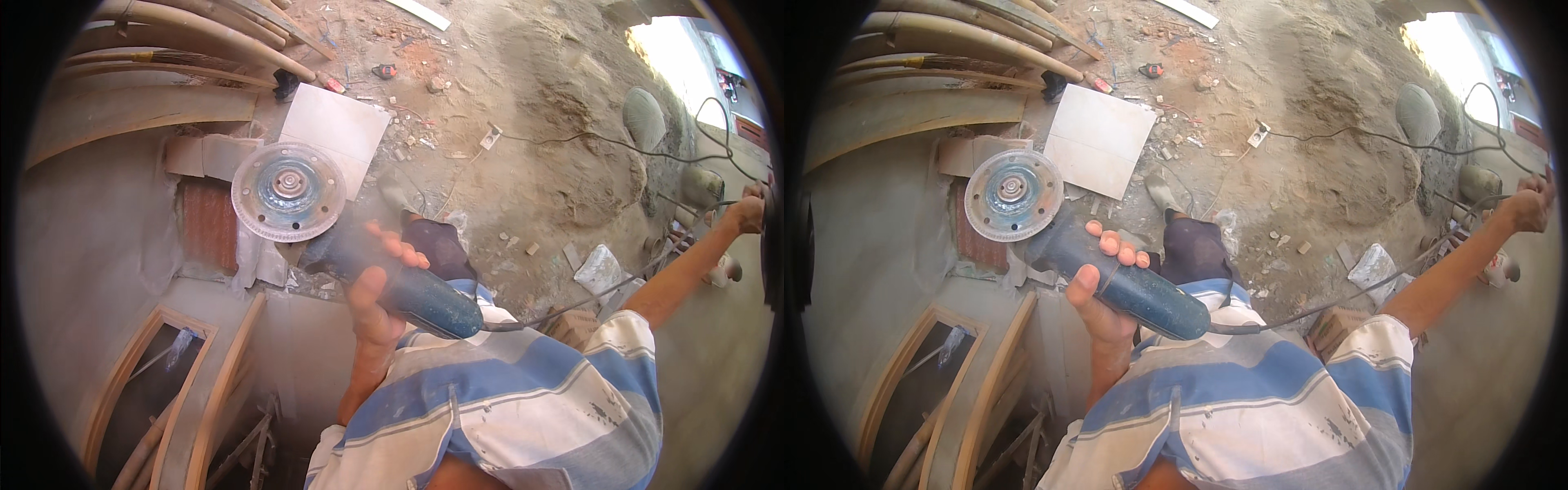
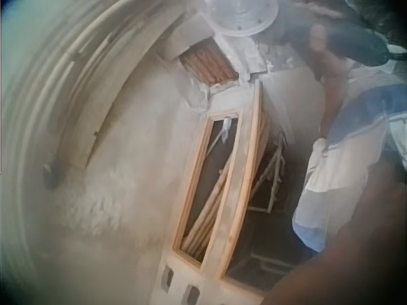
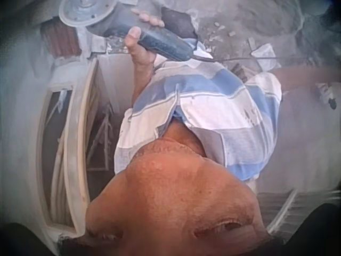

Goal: The person wipes a tile with a cloth, places it over another tile to measure, marks a line with a pencil, and then uses an angle grinder to cut along the marked line on the ground.

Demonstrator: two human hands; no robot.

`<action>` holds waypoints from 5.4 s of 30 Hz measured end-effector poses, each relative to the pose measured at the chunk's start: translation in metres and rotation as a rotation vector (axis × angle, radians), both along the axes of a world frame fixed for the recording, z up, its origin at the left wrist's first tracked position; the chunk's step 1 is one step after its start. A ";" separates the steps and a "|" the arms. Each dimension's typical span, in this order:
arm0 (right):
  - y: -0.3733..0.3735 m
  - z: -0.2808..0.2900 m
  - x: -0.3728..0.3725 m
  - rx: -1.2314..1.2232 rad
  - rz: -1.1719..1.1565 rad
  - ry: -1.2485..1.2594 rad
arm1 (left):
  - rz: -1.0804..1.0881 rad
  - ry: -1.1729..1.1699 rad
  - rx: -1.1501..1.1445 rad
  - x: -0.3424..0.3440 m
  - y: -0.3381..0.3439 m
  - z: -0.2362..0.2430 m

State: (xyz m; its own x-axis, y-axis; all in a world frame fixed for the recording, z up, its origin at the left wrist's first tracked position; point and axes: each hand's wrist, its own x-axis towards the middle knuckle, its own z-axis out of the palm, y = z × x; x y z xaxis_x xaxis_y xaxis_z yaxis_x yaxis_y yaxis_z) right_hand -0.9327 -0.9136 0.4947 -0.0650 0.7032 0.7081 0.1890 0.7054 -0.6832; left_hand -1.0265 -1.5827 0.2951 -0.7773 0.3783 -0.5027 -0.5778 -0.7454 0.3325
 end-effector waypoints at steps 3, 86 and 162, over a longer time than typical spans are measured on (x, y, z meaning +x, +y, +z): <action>-0.067 -0.109 0.006 -0.339 0.001 -0.227 | -0.023 -0.013 -0.216 0.004 -0.025 -0.009; -0.505 -0.938 -0.173 -0.869 1.368 -0.434 | -1.282 1.076 -0.046 0.098 0.180 -1.005; -0.740 -1.120 -0.287 -0.678 1.683 -1.066 | 0.467 -0.070 -1.347 -0.023 -0.219 -1.073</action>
State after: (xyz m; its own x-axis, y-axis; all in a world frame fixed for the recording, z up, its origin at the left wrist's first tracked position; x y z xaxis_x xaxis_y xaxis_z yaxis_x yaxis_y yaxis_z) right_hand -1.2192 -1.6535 -0.6256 -0.8724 -0.3823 -0.3047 0.1851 0.3187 -0.9296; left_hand -1.0498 -1.8014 -0.7782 -0.6543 -0.6903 -0.3087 -0.4158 -0.0126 0.9094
